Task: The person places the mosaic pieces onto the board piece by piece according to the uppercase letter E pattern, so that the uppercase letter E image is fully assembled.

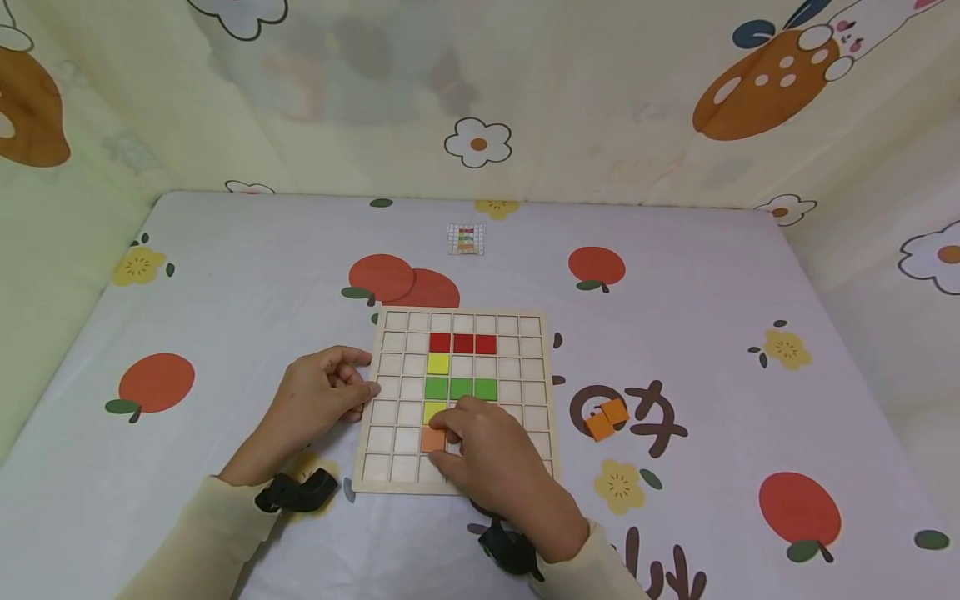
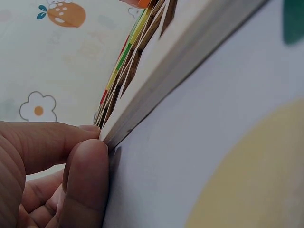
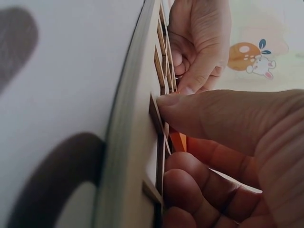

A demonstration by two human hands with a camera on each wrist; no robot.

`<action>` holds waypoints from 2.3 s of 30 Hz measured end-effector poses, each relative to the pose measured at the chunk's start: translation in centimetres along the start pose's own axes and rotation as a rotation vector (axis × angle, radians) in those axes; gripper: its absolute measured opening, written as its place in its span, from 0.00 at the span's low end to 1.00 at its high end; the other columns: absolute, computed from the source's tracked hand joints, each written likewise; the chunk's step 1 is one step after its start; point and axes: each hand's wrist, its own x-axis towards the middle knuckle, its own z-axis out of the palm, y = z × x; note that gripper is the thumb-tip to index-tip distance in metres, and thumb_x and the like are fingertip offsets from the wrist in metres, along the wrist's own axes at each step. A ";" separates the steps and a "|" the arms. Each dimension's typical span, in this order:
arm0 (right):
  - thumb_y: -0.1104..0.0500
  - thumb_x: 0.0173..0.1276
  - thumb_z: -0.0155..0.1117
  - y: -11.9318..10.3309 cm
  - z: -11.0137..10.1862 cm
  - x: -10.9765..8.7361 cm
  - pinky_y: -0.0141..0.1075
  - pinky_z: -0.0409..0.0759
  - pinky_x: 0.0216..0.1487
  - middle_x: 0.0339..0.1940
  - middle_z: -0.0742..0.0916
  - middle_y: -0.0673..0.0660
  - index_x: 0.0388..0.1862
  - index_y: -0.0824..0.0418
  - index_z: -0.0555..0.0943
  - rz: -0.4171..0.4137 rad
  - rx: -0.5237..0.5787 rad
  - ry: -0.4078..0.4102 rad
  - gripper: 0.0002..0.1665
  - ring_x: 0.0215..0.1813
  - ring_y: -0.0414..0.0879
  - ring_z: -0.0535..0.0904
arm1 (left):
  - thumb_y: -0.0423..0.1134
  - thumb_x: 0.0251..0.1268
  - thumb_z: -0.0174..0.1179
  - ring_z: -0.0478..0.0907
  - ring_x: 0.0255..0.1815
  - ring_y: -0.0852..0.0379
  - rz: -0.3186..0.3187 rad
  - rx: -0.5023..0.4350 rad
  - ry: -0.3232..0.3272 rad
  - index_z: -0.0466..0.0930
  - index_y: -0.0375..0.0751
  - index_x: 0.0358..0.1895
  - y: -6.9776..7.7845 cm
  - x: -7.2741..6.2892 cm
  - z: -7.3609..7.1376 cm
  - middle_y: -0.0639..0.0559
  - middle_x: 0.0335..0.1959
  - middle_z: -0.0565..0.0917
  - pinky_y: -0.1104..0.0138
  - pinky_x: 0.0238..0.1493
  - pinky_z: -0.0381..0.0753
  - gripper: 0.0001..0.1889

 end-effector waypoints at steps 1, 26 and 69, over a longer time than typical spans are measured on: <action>0.62 0.55 0.84 0.0 0.0 0.0 0.29 0.73 0.28 0.26 0.77 0.44 0.42 0.57 0.91 -0.002 0.001 0.002 0.15 0.30 0.39 0.72 | 0.29 0.62 0.71 0.81 0.19 0.57 0.001 0.000 0.001 0.82 0.31 0.56 0.0 0.0 0.0 0.47 0.28 0.82 0.70 0.27 0.83 0.18; 0.64 0.58 0.81 2.5 -3.6 -1.4 0.32 0.79 0.34 0.34 0.84 0.49 0.48 0.59 0.90 0.065 0.038 0.128 0.18 0.36 0.42 0.77 | 0.29 0.62 0.71 0.80 0.19 0.56 0.010 0.008 0.013 0.82 0.32 0.55 -0.1 -0.1 0.2 0.47 0.27 0.82 0.69 0.25 0.83 0.18; 0.62 0.58 0.80 9.8 -8.3 -6.4 0.31 0.75 0.29 0.30 0.82 0.52 0.43 0.62 0.85 0.408 0.001 0.089 0.15 0.33 0.46 0.75 | 0.29 0.62 0.71 0.80 0.19 0.56 -0.002 0.010 0.010 0.82 0.32 0.55 0.1 -0.1 0.0 0.46 0.28 0.82 0.70 0.25 0.82 0.18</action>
